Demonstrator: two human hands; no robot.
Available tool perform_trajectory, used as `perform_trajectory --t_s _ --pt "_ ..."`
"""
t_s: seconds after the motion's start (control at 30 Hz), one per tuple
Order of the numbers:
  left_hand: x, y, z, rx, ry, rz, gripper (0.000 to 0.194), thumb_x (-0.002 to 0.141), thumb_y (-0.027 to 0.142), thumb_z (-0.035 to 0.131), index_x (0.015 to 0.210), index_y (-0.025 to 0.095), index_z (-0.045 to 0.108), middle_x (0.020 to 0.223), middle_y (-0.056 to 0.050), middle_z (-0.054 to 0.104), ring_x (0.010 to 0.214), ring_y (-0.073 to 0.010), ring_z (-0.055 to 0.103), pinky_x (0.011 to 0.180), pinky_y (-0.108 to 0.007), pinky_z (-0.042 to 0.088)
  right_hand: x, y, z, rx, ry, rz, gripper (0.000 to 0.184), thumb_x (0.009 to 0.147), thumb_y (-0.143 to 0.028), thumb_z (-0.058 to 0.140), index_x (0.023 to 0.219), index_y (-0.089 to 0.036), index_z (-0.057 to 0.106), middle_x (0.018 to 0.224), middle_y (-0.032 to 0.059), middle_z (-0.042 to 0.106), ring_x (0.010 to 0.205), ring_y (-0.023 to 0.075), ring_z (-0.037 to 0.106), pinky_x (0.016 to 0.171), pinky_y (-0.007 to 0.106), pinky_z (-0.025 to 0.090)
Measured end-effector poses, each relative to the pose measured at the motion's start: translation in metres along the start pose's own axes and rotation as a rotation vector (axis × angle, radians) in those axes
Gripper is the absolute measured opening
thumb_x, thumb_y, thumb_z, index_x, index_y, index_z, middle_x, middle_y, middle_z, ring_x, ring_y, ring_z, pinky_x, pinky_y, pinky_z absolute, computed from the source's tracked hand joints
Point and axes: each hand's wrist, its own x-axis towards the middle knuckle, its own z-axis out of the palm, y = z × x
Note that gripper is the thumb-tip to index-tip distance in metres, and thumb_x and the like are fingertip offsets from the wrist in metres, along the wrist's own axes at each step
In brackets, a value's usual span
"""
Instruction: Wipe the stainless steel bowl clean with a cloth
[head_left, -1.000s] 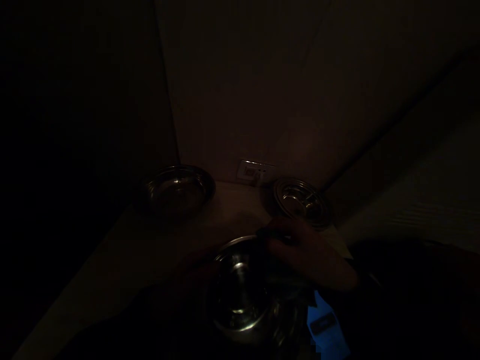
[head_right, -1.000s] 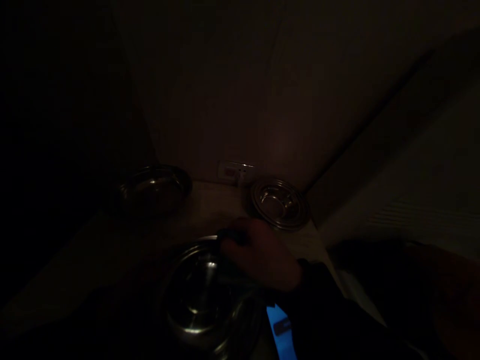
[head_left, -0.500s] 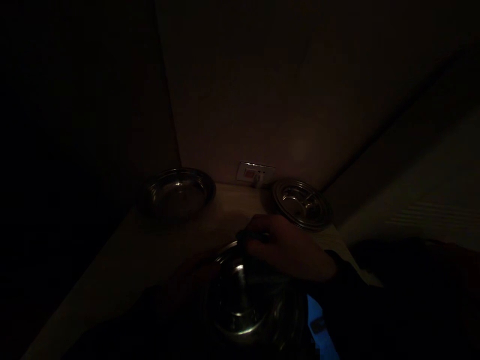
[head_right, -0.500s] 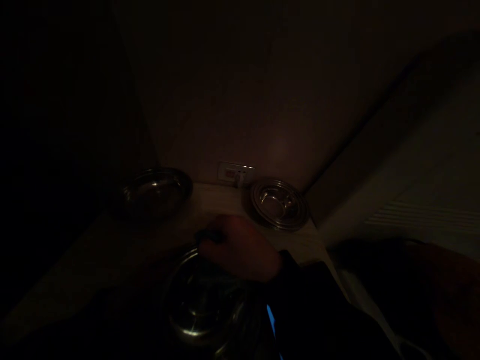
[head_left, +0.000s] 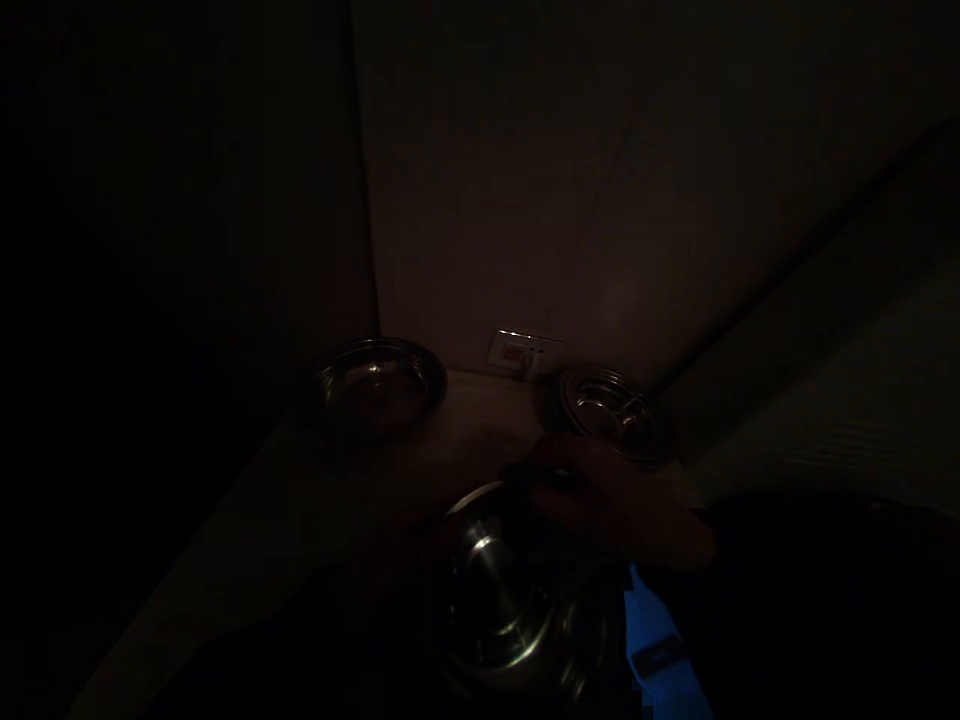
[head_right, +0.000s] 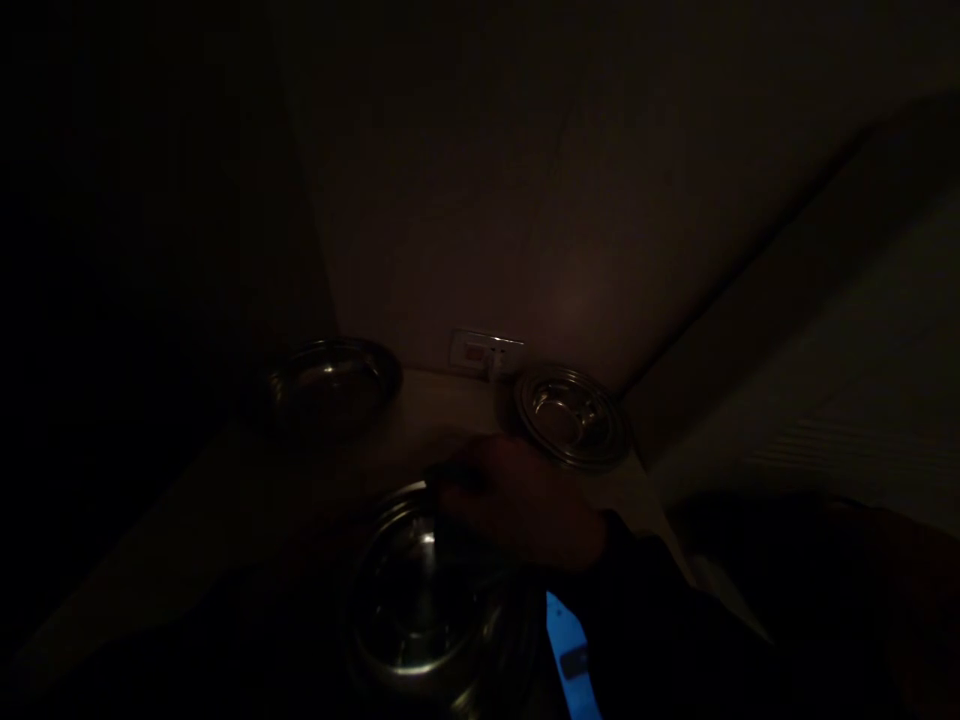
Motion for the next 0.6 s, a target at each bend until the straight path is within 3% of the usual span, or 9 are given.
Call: perform_trajectory --t_s 0.23,0.47,0.6 --pt "0.003 -0.007 -0.006 0.002 0.065 0.048 0.032 0.074 0.033 0.064 0.103 0.021 0.069 0.109 -0.003 0.069 0.118 -0.0307 0.051 0.102 -0.044 0.037 0.006 -0.006 0.004 -0.029 -0.008 -0.051 0.019 0.083 -0.026 0.054 0.084 -0.017 0.070 0.088 0.0037 0.069 0.075 0.0147 0.063 0.066 0.023 0.044" --pt "0.006 -0.004 -0.008 -0.015 0.061 0.112 0.036 0.079 0.032 0.059 0.109 0.014 0.065 0.112 -0.007 0.067 0.118 -0.0332 0.050 0.102 -0.047 0.035 -0.013 0.033 0.000 0.206 0.034 0.262 0.026 0.085 -0.035 0.050 0.089 -0.017 0.069 0.075 0.0007 0.070 0.065 0.0161 0.065 0.052 0.022 0.046" --pt "0.012 -0.004 -0.014 -0.031 0.097 0.158 0.034 0.081 0.033 0.058 0.110 0.015 0.063 0.116 -0.007 0.065 0.117 -0.0287 0.052 0.102 -0.045 0.036 -0.030 0.055 0.007 0.312 0.089 0.345 0.030 0.085 -0.038 0.049 0.090 -0.016 0.069 0.077 0.0004 0.071 0.069 0.0179 0.066 0.056 0.024 0.050"
